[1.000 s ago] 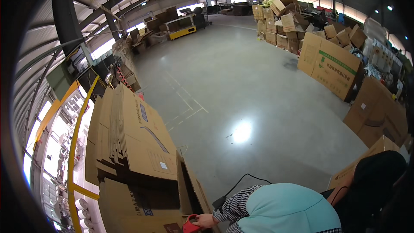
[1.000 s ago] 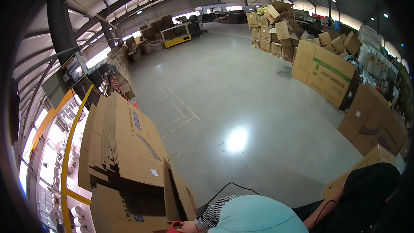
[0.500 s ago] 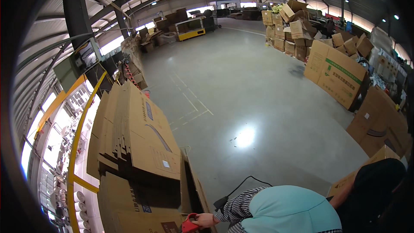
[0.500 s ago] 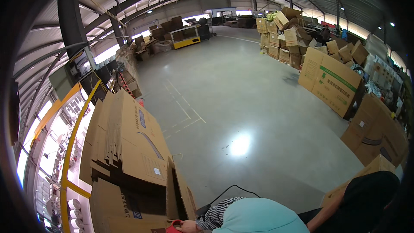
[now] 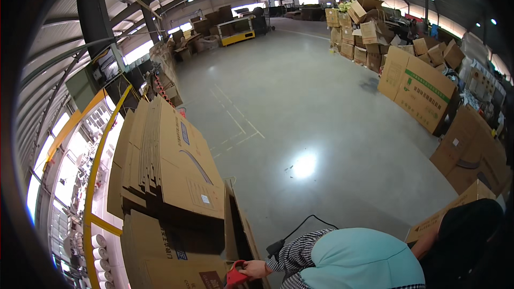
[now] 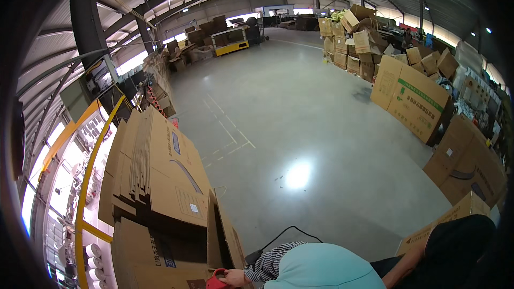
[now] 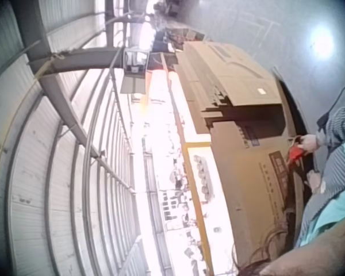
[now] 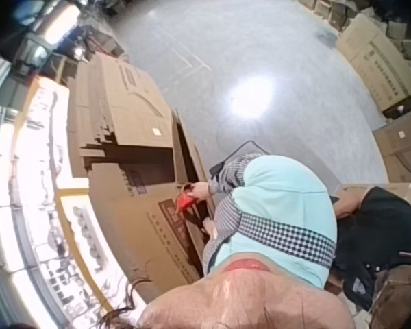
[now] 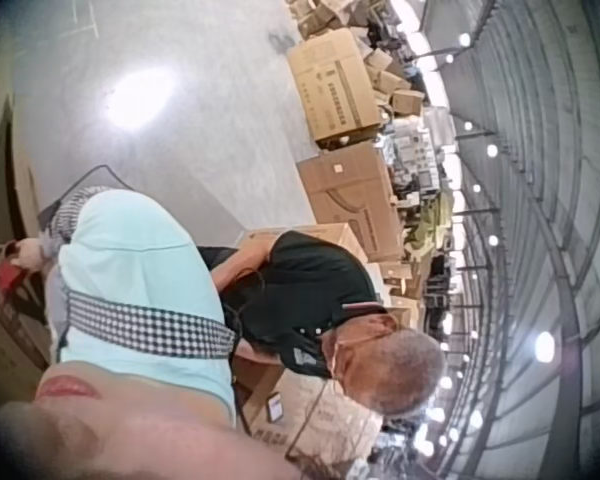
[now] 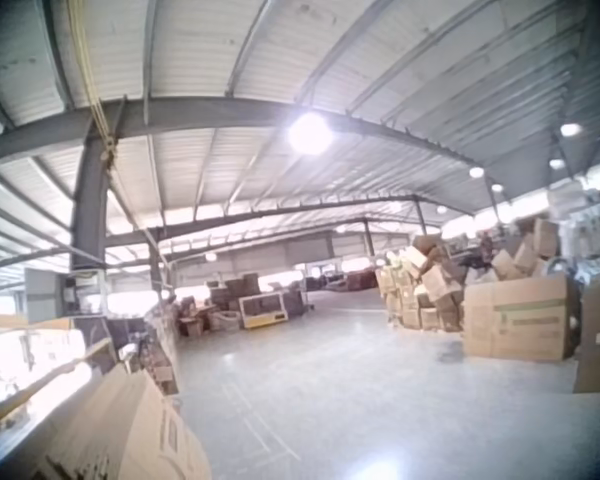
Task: Assemble and seal cardboard boxes using a tape dispenser in a warehouse environment.
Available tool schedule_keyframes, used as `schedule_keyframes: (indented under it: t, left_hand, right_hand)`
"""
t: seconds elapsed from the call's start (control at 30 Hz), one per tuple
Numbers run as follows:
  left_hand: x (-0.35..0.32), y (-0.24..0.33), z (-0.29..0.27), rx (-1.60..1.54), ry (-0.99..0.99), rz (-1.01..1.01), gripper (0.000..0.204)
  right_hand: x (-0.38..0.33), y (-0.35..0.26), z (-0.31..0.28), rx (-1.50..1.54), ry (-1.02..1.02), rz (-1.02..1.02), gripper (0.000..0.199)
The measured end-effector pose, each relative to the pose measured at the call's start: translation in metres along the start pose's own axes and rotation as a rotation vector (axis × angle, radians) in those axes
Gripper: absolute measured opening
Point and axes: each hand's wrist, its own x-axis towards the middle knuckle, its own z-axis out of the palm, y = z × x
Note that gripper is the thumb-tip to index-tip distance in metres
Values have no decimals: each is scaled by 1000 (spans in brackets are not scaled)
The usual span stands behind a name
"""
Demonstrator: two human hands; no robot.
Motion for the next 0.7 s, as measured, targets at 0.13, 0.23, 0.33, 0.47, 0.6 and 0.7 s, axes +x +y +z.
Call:
schedule_keyframes:
  t: [0.13,0.23,0.33,0.47,0.6,0.7]
  left_hand:
    - [-29,-33,15,-35,26,-96,44]
    - [-57,-33,50,-89,2,-84,45]
    - [-105,-70,80,-162,-81,-241,46]
    - [-112,-79,97,-111,7,-161,33]
    - [-120,-63,58,-166,-118,-197,34]
    - [-115,-58,71,-243,-86,-163,35]
  right_hand:
    - [23,-15,11,-35,-31,-11,48]
    - [10,30,47,-440,133,-96,49]
    - [15,0,27,-106,2,-22,51]
    - [21,-11,26,-161,-34,100,50]
    - [20,-10,34,-67,77,99,58]
    - [17,-9,15,24,16,77,71]
